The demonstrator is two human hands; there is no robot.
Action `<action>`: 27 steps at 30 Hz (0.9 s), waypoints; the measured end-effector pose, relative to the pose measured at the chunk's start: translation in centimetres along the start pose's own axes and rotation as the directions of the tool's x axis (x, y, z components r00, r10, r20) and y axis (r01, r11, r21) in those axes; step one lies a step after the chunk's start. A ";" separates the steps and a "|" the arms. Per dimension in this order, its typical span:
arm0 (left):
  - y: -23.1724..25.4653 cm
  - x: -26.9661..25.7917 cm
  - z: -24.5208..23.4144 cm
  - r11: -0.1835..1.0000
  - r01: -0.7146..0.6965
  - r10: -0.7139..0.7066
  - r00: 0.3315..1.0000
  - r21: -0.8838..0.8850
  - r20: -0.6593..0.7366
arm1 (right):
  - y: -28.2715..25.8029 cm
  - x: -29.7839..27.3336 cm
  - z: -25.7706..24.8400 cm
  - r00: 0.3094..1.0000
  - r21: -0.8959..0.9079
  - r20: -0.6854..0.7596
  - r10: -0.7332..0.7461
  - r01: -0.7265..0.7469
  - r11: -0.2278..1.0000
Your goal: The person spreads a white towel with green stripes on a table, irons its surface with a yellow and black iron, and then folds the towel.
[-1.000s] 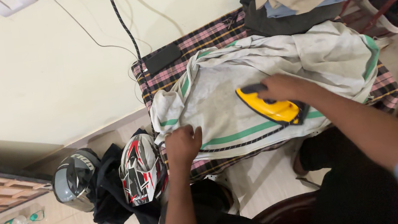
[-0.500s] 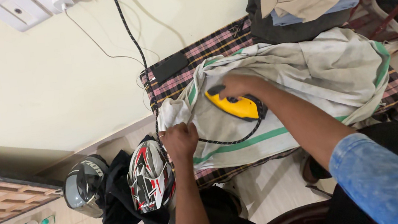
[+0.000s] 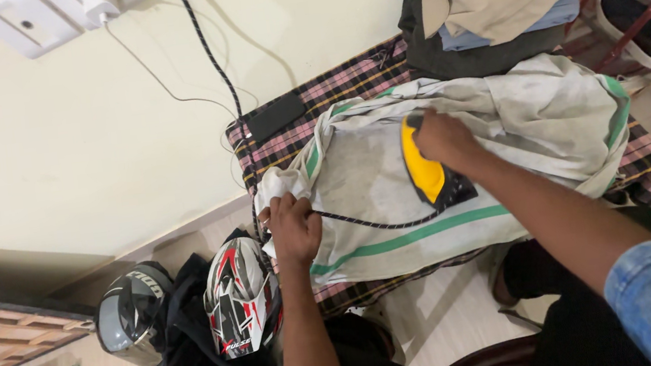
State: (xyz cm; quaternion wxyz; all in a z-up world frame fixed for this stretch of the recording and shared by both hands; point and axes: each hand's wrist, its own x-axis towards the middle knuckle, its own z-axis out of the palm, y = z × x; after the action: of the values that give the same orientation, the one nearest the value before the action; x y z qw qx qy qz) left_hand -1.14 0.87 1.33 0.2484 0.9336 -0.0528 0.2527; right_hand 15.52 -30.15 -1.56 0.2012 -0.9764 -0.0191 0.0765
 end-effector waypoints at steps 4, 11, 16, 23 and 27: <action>-0.2 -0.7 -1.6 0.988 0.008 0.013 0.991 0.155 -0.133 | -0.3 -0.7 -1.2 0.995 0.053 0.069 0.072 -0.076 0.996; -2.6 -1.5 -1.8 0.871 0.491 -0.468 0.849 0.038 -0.244 | -3.6 -9.1 -0.1 0.945 -0.127 0.323 -0.041 0.087 0.988; -4.9 -1.7 0.9 0.782 0.444 -0.608 0.699 -0.438 -0.376 | -5.1 -10.4 1.9 0.925 -0.035 0.341 -0.169 0.192 0.981; -11.5 -2.0 5.2 0.435 0.607 -0.808 0.589 -0.665 0.009 | -10.2 -7.6 -1.4 0.953 0.895 0.284 -0.108 -0.223 0.386; -9.8 -2.6 5.2 0.912 0.375 -0.402 0.899 -0.167 -0.173 | -14.8 -4.3 -2.6 0.976 0.980 0.199 -0.093 -0.200 -0.001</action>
State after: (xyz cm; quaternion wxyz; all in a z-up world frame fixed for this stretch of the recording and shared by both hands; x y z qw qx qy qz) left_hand 1.09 6.75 -8.12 0.3581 0.8763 0.1442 0.2882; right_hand 11.62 -17.91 7.26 0.8255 -0.5332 0.0571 0.1759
